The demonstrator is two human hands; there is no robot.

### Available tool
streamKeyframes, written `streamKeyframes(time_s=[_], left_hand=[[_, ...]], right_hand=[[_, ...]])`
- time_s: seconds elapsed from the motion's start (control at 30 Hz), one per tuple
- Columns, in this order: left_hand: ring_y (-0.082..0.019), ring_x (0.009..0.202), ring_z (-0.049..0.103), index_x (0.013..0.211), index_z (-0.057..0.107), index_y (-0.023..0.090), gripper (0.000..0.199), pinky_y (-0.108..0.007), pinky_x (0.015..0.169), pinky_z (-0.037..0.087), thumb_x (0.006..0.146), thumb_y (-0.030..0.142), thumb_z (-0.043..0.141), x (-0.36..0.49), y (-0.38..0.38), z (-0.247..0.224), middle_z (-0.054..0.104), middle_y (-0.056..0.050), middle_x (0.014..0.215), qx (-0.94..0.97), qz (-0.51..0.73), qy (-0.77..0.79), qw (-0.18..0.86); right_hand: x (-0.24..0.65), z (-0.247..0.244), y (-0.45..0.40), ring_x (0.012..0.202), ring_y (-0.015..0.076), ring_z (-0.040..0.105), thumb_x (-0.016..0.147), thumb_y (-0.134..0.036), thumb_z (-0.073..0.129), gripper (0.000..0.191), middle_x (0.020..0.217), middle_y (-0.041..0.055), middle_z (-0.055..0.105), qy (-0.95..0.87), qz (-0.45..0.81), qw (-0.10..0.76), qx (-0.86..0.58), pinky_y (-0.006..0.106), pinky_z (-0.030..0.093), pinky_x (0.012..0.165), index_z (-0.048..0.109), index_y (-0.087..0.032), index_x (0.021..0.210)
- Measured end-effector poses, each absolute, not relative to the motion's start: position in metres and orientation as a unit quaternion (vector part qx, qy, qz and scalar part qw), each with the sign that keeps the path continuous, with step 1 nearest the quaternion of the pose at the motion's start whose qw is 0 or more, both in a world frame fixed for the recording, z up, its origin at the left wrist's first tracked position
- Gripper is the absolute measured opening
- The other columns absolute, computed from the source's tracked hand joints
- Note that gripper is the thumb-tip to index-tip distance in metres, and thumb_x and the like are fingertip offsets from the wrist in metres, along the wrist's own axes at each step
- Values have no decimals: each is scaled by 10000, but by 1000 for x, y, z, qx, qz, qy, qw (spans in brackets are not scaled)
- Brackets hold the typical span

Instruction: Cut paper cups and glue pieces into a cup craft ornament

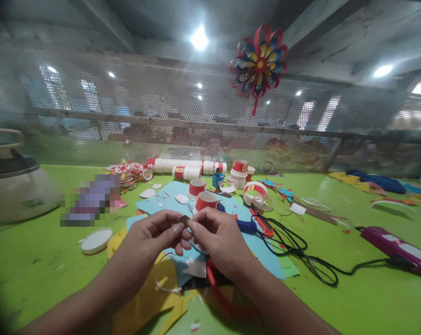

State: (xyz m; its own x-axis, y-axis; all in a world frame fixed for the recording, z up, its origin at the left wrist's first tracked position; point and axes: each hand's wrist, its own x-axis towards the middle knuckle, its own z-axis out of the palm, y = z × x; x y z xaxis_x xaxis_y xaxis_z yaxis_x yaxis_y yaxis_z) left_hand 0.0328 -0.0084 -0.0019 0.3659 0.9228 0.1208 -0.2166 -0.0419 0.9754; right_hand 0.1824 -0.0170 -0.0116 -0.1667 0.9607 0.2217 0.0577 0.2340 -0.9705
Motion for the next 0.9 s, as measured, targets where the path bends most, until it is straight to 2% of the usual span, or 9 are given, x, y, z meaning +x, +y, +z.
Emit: streamKeyframes(time_s=[0.2, 0.3, 0.43, 0.6, 0.9], left_hand=[[-125, 555, 580, 789, 607, 109, 109, -252, 561, 469, 682, 101, 588, 33, -9, -2, 646, -36, 654, 545, 472, 315, 617], [-142, 581, 605, 821, 605, 108, 132, -266, 577, 484, 705, 108, 541, 32, -8, -4, 640, -42, 671, 516, 475, 308, 642], [-144, 589, 615, 742, 581, 117, 88, -267, 584, 493, 754, 142, 498, 31, -7, -6, 637, -53, 671, 495, 474, 305, 661], [-141, 559, 605, 705, 563, 131, 150, -261, 540, 483, 782, 259, 578, 31, -6, -5, 655, -59, 670, 526, 472, 316, 633], [-109, 503, 580, 727, 567, 127, 139, -238, 519, 465, 786, 246, 609, 31, -7, -4, 665, -45, 639, 558, 459, 338, 603]], right_hand=[[183, -12, -17, 527, 90, 475, 775, -402, 638, 258, 611, -35, 541, -618, 429, 499, -430, 237, 376, 511, 558, -162, 727], [182, -10, -16, 533, 91, 476, 783, -387, 628, 241, 613, -36, 539, -628, 402, 502, -438, 240, 387, 521, 561, -166, 715], [181, -9, -17, 526, 91, 466, 784, -391, 623, 239, 607, -36, 531, -634, 386, 500, -446, 240, 383, 514, 573, -169, 713], [182, -12, -17, 529, 88, 462, 784, -393, 628, 245, 613, -31, 545, -626, 407, 501, -436, 232, 369, 505, 578, -162, 719], [181, -12, -18, 541, 87, 455, 790, -379, 630, 234, 620, -29, 543, -628, 410, 507, -425, 223, 363, 507, 575, -165, 713]])
